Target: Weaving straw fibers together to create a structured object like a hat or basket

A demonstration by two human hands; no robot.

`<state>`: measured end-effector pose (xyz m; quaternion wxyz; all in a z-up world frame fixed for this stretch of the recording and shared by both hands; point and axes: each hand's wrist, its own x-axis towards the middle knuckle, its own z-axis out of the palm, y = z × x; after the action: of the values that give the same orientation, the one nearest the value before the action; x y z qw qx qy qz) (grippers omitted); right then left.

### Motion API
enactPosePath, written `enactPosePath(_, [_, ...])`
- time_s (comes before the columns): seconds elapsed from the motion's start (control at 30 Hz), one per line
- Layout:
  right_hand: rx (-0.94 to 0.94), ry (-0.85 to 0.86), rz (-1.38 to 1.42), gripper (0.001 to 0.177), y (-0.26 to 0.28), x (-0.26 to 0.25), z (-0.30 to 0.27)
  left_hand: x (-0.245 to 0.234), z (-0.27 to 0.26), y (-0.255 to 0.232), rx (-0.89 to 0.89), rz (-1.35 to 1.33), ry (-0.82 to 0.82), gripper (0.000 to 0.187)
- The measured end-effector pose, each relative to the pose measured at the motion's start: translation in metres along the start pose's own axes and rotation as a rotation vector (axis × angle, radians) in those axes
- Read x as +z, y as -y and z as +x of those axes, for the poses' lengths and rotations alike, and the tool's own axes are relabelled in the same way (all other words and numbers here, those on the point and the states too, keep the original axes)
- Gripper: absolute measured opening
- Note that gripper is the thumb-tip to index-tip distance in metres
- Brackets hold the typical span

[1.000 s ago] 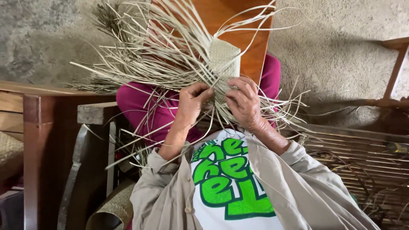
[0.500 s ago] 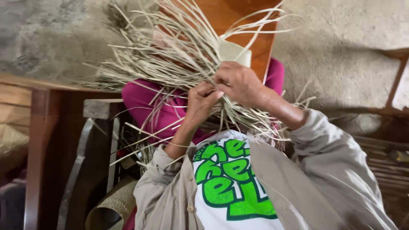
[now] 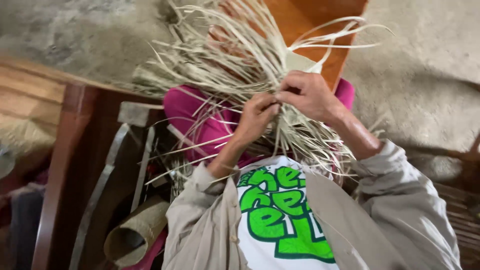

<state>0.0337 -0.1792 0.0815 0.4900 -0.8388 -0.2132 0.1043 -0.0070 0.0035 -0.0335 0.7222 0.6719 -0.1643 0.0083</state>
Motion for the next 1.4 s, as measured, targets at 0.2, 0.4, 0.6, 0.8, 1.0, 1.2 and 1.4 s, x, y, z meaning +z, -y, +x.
enactPosePath(0.2, [0.055,-0.056,0.125,0.009,-0.004,0.007,0.002,0.008,-0.007,-0.026,-0.110,0.021,-0.065,0.014])
enactPosePath(0.4, [-0.057,-0.058,0.001,0.009,0.016,0.009,-0.029,0.016,-0.004,-0.042,-0.298,-0.266,-0.066,0.011])
enactPosePath(0.6, [0.171,-0.028,0.440,0.012,0.079,-0.027,-0.048,0.017,-0.002,-0.026,-0.297,-0.119,-0.034,0.012])
enactPosePath(0.8, [-0.058,-0.120,-0.318,0.031,0.012,0.003,-0.067,0.026,0.001,-0.051,-0.299,-0.137,-0.102,0.008])
enactPosePath(1.0, [0.164,-0.168,-0.740,0.027,0.016,0.026,-0.085,0.032,-0.008,-0.027,-0.330,-0.283,-0.100,0.007])
enactPosePath(1.2, [0.202,-0.182,-0.633,0.023,-0.020,0.031,-0.091,0.037,-0.003,-0.046,-0.220,-0.181,-0.084,0.007])
enactPosePath(1.4, [0.554,-0.160,0.537,0.009,0.062,-0.023,-0.054,0.040,0.000,-0.069,-0.093,0.069,-0.082,0.007])
